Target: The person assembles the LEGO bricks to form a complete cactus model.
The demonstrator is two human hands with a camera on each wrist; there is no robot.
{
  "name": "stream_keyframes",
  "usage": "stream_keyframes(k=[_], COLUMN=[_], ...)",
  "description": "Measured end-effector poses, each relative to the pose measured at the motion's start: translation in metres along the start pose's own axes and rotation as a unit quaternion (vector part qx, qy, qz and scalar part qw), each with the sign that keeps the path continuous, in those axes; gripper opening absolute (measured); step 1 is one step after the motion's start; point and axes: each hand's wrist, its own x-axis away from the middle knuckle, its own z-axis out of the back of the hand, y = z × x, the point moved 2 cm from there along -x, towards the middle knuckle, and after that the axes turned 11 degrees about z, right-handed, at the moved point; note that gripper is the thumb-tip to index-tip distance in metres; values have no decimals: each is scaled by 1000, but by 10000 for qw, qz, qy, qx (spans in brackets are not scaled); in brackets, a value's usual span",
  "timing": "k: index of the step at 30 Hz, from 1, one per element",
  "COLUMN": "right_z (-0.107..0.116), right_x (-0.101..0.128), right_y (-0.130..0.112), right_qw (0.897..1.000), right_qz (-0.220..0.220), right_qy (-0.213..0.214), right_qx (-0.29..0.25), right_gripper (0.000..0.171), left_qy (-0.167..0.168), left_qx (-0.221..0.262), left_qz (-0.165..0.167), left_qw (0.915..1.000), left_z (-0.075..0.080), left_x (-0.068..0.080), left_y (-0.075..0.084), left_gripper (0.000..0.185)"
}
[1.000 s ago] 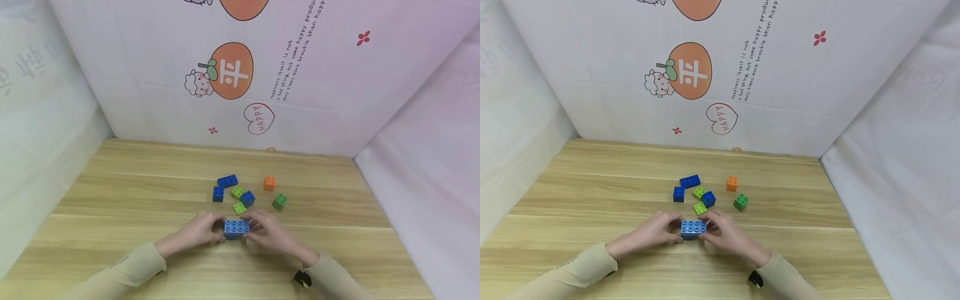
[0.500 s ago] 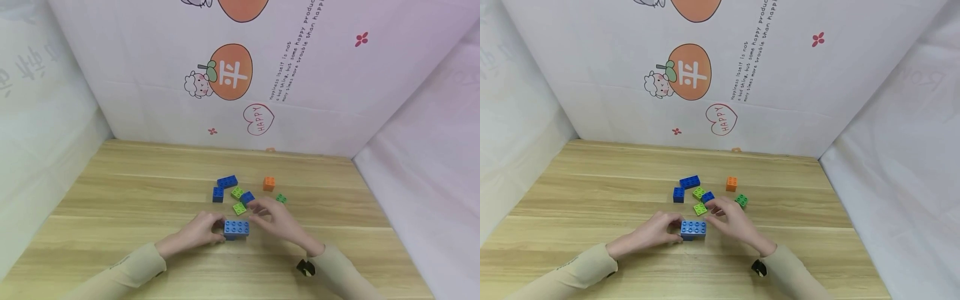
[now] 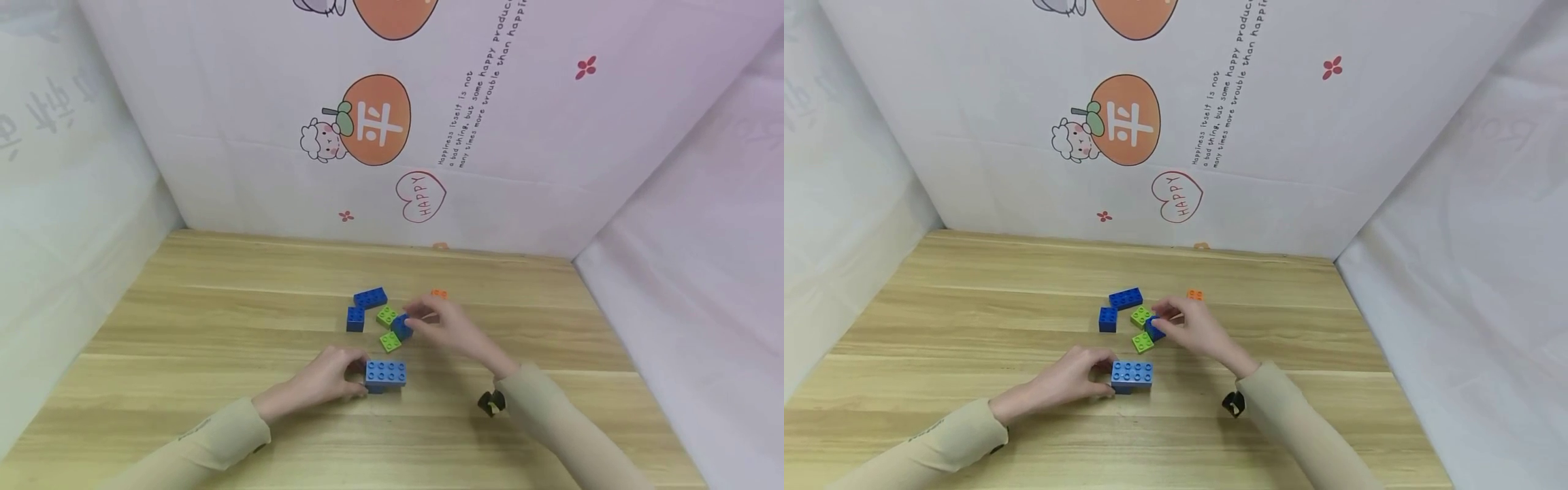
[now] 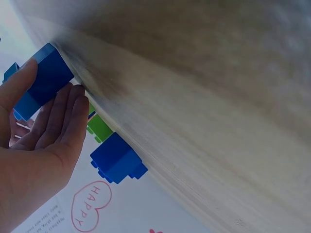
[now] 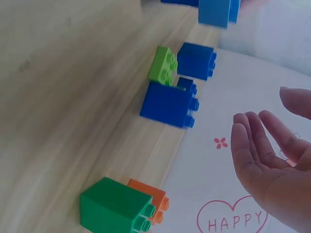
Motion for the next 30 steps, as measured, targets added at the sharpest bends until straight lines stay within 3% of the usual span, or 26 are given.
stream_keyframes(k=[4, 14, 24, 30], right_z=[4, 8, 8, 4], right_x=[-11, -39, -67, -75], right_y=[5, 15, 20, 28], right_qw=[9996, 9970, 9824, 9771], right_qz=[-215, -251, -688, -964], right_qy=[-165, -695, -1665, -1837], right_qx=[100, 236, 491, 480], right_gripper=[23, 23, 29, 30], left_qy=[-32, -77, -48, -84], left_qx=[44, 106, 39, 59], left_qz=[-17, -37, -18, -1], left_qw=[10000, 9999, 10000, 9999], left_z=[0, 1, -1, 1], left_x=[0, 1, 1, 1], left_y=[-1, 0, -2, -1], left_gripper=[36, 36, 37, 37])
